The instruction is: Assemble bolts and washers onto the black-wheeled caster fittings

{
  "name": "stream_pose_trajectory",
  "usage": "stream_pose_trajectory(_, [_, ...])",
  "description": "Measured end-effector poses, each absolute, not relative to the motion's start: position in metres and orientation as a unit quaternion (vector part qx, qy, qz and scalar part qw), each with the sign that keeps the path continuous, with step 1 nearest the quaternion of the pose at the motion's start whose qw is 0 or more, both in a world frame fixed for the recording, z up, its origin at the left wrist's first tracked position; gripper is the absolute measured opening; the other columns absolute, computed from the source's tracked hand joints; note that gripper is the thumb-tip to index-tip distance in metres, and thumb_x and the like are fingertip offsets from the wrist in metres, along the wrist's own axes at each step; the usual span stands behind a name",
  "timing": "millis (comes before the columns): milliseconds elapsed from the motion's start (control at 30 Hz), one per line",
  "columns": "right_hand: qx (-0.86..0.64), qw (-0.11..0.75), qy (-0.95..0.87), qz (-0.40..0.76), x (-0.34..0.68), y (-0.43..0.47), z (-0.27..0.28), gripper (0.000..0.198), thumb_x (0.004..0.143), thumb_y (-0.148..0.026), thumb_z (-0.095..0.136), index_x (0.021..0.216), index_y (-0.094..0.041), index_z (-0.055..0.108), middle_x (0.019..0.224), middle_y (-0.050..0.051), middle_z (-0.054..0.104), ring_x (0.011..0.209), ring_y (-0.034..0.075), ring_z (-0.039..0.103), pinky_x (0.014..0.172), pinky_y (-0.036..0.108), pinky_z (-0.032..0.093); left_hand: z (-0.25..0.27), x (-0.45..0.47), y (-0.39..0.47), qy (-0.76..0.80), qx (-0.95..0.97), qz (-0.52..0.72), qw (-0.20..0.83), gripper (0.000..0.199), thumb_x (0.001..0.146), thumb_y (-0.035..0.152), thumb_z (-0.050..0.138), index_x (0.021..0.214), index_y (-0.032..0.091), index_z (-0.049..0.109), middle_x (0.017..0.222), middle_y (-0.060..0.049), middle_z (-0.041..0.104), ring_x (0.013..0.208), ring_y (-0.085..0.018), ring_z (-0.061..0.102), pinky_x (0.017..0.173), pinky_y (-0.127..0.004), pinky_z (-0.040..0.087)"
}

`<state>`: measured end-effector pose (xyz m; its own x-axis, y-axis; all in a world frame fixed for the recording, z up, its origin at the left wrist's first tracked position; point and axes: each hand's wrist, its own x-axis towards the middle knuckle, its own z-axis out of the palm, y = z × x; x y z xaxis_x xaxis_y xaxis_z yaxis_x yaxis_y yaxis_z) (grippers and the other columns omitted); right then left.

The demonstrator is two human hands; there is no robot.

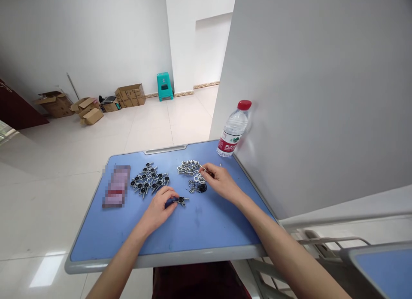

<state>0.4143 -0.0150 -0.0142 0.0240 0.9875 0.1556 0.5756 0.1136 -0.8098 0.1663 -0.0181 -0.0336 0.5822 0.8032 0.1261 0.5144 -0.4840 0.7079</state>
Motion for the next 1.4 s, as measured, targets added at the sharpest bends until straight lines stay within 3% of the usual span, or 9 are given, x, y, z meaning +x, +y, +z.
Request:
stream_pose_trajectory(333, [-0.66, 0.341, -0.646, 0.179, 0.429, 0.002, -0.024, 0.015, 0.082, -0.021, 0.05, 0.082, -0.019, 0.064, 0.056, -0.003, 0.054, 0.052, 0.013, 0.048, 0.052, 0.023, 0.033, -0.04, 0.167, -0.015, 0.388, 0.824, 0.251, 0.327, 0.029, 0.081, 0.005, 0.045, 0.099, 0.021, 0.061, 0.106, -0.004, 0.057, 0.093, -0.017, 0.059, 0.081, -0.03, 0.049])
stream_pose_trajectory(567, [-0.631, 0.28, -0.711, 0.134, 0.4, 0.01, -0.037, 0.012, 0.086, -0.021, 0.059, 0.095, -0.021, 0.067, 0.094, 0.004, 0.066, 0.069, 0.014, 0.059, 0.062, 0.024, 0.039, -0.037, 0.168, -0.016, 0.404, 0.813, 0.252, 0.333, 0.044, 0.067, -0.002, 0.039, 0.098, 0.02, 0.062, 0.103, -0.004, 0.058, 0.089, -0.017, 0.059, 0.075, -0.027, 0.049])
stream_pose_trajectory(833, [-0.623, 0.23, -0.742, 0.092, 0.382, 0.007, -0.046, 0.008, 0.089, -0.019, 0.057, 0.09, -0.018, 0.065, 0.092, 0.008, 0.067, 0.073, 0.02, 0.061, 0.058, 0.026, 0.034, -0.035, 0.169, -0.019, 0.4, 0.818, 0.242, 0.335, 0.044, 0.065, -0.002, 0.039, 0.097, 0.02, 0.062, 0.101, -0.004, 0.058, 0.091, -0.018, 0.058, 0.075, -0.028, 0.049])
stream_pose_trajectory(967, [-0.618, 0.257, -0.737, 0.098, 0.385, 0.007, -0.045, 0.01, 0.089, -0.017, 0.054, 0.085, -0.018, 0.063, 0.089, 0.009, 0.067, 0.072, 0.02, 0.061, 0.06, 0.027, 0.035, -0.035, 0.169, -0.019, 0.4, 0.817, 0.242, 0.338, 0.042, 0.067, 0.0, 0.04, 0.097, 0.02, 0.062, 0.102, -0.005, 0.058, 0.091, -0.018, 0.058, 0.079, -0.03, 0.049])
stream_pose_trajectory(1167, [-0.606, 0.362, -0.694, 0.143, 0.394, 0.005, -0.034, 0.011, 0.087, -0.022, 0.049, 0.086, -0.018, 0.059, 0.084, 0.007, 0.067, 0.075, 0.019, 0.061, 0.065, 0.028, 0.041, -0.034, 0.17, -0.02, 0.395, 0.817, 0.253, 0.336, 0.038, 0.071, 0.002, 0.042, 0.097, 0.02, 0.062, 0.101, -0.005, 0.058, 0.091, -0.019, 0.058, 0.081, -0.032, 0.049])
stream_pose_trajectory(1400, [-0.475, 0.424, -0.684, 0.357, 0.377, -0.015, -0.023, 0.016, 0.086, -0.031, 0.048, 0.081, -0.018, 0.057, 0.065, 0.0, 0.064, 0.059, 0.013, 0.058, 0.054, 0.022, 0.043, -0.034, 0.17, -0.02, 0.4, 0.79, 0.312, 0.343, 0.022, 0.087, 0.019, 0.05, 0.105, 0.02, 0.062, 0.094, -0.004, 0.061, 0.084, -0.017, 0.058, 0.077, -0.029, 0.048])
